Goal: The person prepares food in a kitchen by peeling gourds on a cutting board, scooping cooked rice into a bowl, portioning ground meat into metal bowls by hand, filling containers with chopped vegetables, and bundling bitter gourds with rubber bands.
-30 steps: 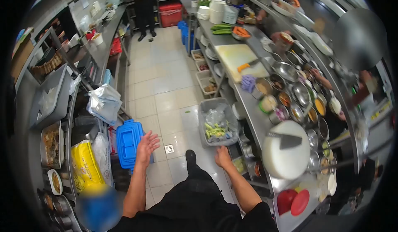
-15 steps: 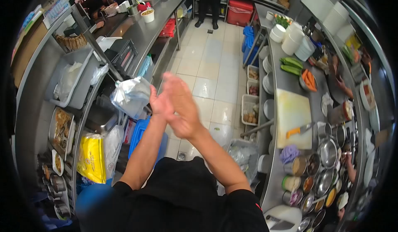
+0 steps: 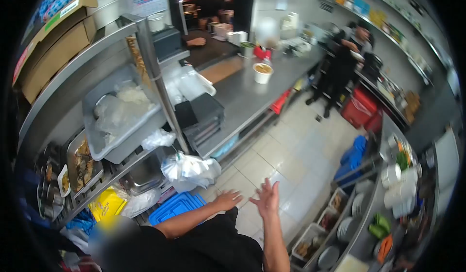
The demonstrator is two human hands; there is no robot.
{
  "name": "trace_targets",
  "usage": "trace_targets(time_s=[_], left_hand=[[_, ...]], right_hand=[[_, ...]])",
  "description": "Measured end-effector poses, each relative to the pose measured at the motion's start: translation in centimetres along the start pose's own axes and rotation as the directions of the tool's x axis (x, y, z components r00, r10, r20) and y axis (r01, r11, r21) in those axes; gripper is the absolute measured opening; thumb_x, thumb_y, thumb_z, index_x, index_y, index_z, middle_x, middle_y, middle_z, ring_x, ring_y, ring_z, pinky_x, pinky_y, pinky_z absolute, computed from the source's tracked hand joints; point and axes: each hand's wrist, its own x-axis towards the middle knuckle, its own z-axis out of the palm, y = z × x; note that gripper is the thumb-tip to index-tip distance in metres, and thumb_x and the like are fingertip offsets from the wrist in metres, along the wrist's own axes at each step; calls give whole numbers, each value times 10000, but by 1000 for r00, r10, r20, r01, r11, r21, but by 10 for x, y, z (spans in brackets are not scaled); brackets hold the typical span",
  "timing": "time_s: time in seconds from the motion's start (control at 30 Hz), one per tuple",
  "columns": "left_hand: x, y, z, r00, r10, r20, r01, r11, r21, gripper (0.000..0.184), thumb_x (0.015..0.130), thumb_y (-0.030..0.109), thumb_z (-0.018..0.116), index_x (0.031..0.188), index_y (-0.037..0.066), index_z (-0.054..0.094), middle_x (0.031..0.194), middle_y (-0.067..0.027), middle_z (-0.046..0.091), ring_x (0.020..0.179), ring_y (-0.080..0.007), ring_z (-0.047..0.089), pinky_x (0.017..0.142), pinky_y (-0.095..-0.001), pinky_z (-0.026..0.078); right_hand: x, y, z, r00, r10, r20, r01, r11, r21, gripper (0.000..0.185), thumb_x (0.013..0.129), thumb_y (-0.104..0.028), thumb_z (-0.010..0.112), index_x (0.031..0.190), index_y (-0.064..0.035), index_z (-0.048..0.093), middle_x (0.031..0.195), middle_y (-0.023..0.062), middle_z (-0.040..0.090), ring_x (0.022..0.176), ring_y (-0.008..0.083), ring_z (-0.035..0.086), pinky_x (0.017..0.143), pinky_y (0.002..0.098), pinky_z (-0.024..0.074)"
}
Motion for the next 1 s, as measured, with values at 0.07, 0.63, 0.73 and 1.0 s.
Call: trace_targets(time_s=[0.07,0.63,0.73,1.0], left_hand=[[14,-12,-52,811,-500,302,379,844,381,648,880,481,527,1390,102,402,1477,-189,301,1332,-393,320,1038,-649,196],[-69,-104,-35,410,-907,-97,772,402,-492,759,812,546,586,1313,-11,467,1290,-246,513,1214,-367,488,1018,-401,389],[-51,-64,-45,254,-963,-90,711,249,-657,771,805,553,597,1319,-6,465,1286,-245,518,1202,-360,503,1007,-396,401],[64,1,-69,127,-992,-16,419,68,-905,737,835,474,634,1378,31,407,1267,-233,542,1178,-333,532,970,-380,425]], right_hand=[[32,-52,24,991,13,134,25,961,-276,912,845,-673,454,1491,-105,149,1555,170,39,1409,419,20,1033,654,200],[325,-185,607,-74,-294,953,994,-102,45,152,767,-112,625,860,2,663,928,200,649,892,374,618,800,419,489],[352,-181,726,-75,-409,909,996,-83,44,165,775,-138,609,884,-46,691,947,216,647,913,391,614,821,425,489],[355,-183,861,257,372,892,787,-616,31,221,740,-156,684,942,-73,715,1053,199,657,989,304,642,836,424,505]])
